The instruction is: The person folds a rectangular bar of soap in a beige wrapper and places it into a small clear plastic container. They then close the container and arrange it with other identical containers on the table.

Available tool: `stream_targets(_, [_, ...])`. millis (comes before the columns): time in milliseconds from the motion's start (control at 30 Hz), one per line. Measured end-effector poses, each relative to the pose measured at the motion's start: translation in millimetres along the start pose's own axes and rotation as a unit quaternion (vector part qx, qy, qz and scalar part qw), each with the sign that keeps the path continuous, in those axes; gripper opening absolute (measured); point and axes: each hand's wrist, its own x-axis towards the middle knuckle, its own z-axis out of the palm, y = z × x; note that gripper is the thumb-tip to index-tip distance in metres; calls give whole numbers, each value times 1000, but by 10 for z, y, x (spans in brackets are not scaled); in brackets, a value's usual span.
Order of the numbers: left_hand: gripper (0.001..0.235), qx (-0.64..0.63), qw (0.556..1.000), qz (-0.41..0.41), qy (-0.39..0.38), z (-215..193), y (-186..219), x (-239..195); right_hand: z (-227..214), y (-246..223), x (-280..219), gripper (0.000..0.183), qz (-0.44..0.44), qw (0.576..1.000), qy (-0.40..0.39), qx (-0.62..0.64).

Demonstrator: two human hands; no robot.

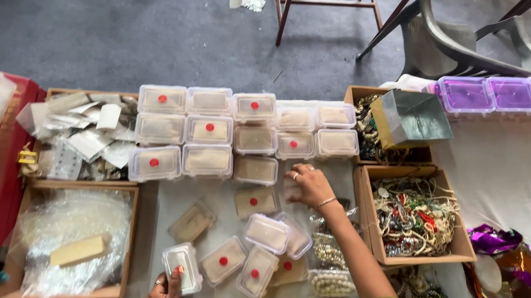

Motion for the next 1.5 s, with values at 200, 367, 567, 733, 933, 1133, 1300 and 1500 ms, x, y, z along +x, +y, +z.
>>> stream_targets(200, [42, 94, 991, 50, 81, 21, 369, -152, 669, 12, 181, 44, 103, 974, 143, 142])
stream_targets(367, [42, 125, 986, 66, 85, 17, 421, -164, 147, -196, -75, 54, 205, 971, 93, 82])
stream_targets(567, [41, 139, 986, 54, 78, 32, 424, -163, -10, -172, -331, 94, 117, 992, -45, -25])
stream_targets(733, [42, 118, 986, 81, 81, 35, 396, -156, 134, 223, 185, 94, 130, 977, 170, -1])
stream_targets(933, [41, 136, 984, 84, 80, 53, 356, -153, -268, 108, 736, 122, 278, 956, 6, -94])
stream_targets(1133, [41, 123, 986, 90, 75, 9, 460, -170, -95, 201, 637, 122, 256, 959, -20, -124])
stream_targets(1300, [38, 155, 980, 96, 79, 39, 398, -173, 198, 336, 524, 100, 143, 966, 107, -185])
stream_targets(1500, [42, 154, 980, 101, 82, 25, 438, -178, 50, 170, 515, 73, 150, 968, 165, -115])
